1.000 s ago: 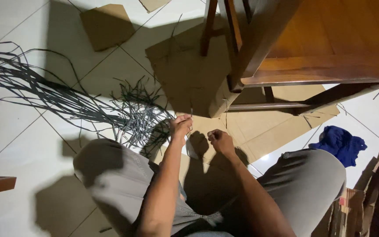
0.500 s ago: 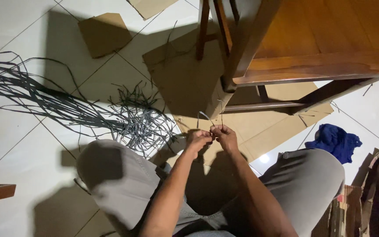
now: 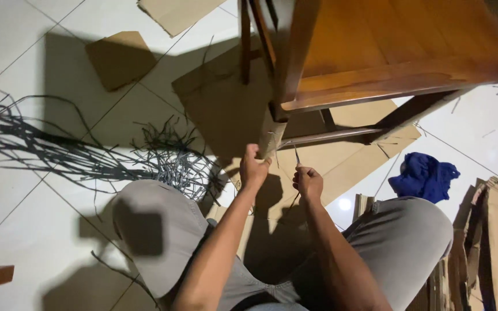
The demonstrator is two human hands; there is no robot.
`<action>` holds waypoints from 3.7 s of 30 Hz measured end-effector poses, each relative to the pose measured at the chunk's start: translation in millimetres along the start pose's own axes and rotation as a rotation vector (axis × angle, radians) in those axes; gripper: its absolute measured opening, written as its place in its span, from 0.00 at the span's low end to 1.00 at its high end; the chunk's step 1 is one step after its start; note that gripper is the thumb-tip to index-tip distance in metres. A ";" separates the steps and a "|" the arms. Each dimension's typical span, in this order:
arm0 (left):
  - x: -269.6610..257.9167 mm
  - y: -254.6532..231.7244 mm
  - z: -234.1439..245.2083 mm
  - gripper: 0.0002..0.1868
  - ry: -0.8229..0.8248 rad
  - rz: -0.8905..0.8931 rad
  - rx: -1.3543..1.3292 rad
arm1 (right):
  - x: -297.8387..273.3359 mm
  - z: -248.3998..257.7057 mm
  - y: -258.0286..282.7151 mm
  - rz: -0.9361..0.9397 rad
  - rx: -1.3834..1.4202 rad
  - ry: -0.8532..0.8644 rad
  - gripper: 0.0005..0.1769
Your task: Securing cardboard padding to furniture legs using plastic ties
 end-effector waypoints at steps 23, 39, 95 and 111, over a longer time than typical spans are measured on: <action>76.4 13.7 -43.4 0.46 0.267 -0.020 0.104 | -21.9 1.6 40.7 -0.006 0.041 0.057 0.14; 167.3 140.3 -77.1 0.29 0.445 -0.155 0.659 | 41.0 -50.5 70.2 0.225 -0.205 -0.085 0.15; 25.1 44.0 -21.8 0.10 0.307 0.283 -0.554 | -69.9 -51.7 68.6 0.566 -0.642 0.324 0.10; 12.1 38.8 -18.1 0.09 0.409 0.255 -0.696 | -76.0 -50.1 61.8 0.480 -0.576 0.368 0.07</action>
Point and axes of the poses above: each hand's wrist, its own x-axis towards the middle knuckle, its own z-axis out of the back of the hand, y = z × x, the point moved 1 cm from there along x, towards the middle knuckle, and after that the axes turned 1 degree about z, right-handed, at the moved point
